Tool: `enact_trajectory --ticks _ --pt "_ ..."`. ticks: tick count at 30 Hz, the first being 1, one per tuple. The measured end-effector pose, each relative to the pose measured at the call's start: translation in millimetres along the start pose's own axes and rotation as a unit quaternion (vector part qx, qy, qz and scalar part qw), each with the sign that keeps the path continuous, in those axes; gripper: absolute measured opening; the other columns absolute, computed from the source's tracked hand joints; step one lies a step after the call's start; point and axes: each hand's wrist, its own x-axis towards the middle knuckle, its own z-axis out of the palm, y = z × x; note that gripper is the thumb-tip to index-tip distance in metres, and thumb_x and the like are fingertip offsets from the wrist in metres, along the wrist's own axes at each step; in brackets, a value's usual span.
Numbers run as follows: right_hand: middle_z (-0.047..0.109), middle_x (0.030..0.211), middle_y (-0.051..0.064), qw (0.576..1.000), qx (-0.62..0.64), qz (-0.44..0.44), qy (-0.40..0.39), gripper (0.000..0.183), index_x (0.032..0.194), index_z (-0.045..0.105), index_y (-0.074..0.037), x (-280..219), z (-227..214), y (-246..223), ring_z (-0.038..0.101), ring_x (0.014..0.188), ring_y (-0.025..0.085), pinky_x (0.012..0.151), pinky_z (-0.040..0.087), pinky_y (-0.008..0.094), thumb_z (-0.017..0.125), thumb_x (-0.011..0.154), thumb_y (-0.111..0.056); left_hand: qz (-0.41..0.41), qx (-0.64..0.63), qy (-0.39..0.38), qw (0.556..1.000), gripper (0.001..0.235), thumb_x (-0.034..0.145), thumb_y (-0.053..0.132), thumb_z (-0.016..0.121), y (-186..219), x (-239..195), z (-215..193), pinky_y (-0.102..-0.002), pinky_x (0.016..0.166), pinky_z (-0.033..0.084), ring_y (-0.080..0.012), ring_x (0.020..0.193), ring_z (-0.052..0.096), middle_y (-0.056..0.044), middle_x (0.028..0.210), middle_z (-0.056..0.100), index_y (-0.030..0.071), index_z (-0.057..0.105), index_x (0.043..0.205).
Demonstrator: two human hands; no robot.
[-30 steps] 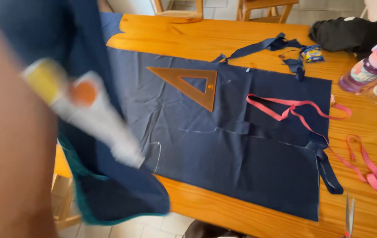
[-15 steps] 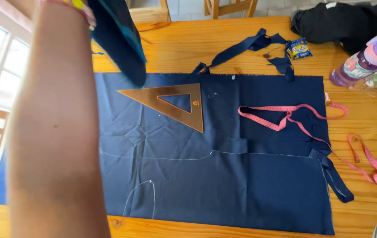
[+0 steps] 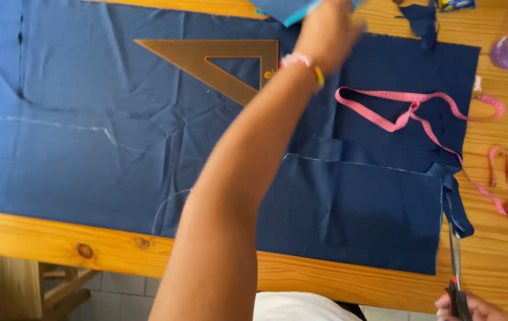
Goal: Cutting blue fabric along chalk lines using scissors on a wooden table
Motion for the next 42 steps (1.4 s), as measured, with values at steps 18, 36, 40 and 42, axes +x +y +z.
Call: enact_trajectory --ticks 18,36,40,42 --pt "0.061 0.054 0.000 0.645 -0.677 -0.187 -0.300 0.045 0.062 0.070 -0.017 167.6 153.2 -441.9 0.055 0.055 0.013 0.057 0.041 0.029 0.101 0.066 -0.049 -0.107 0.141 -0.356 0.917 0.132 0.069 0.095 0.064 165.0 -280.4 -135.5 -0.044 0.129 0.020 -0.0225 0.159 0.022 -0.005 0.172 0.023 0.013 0.022 0.164" --pt "0.062 0.055 -0.006 0.486 -0.797 -0.172 -0.314 0.050 0.062 0.069 -0.023 200.8 202.4 -477.0 0.059 0.055 0.010 0.058 0.040 0.025 0.100 0.062 -0.062 -0.096 0.109 -0.377 0.915 0.129 0.071 0.098 0.055 154.5 -290.1 -121.8 -0.040 0.129 0.022 -0.0219 0.159 0.022 -0.005 0.172 0.023 0.013 0.025 0.164" --pt "0.065 0.055 -0.005 0.476 -0.802 -0.180 -0.313 0.050 0.065 0.069 -0.022 191.7 227.0 -494.7 0.061 0.053 0.011 0.056 0.043 0.026 0.100 0.064 -0.062 -0.095 0.107 -0.384 0.912 0.129 0.073 0.097 0.054 152.8 -287.3 -125.3 -0.039 0.129 0.021 -0.0217 0.159 0.020 -0.005 0.173 0.020 0.012 0.022 0.164" --pt "0.069 0.054 -0.005 0.453 -0.818 -0.186 -0.302 0.049 0.067 0.070 -0.024 195.4 238.0 -500.0 0.066 0.051 0.011 0.056 0.047 0.025 0.098 0.064 -0.064 -0.096 0.104 -0.386 0.911 0.129 0.074 0.097 0.054 152.5 -287.8 -126.1 -0.039 0.129 0.020 -0.0216 0.160 0.019 -0.005 0.173 0.019 0.012 0.021 0.165"
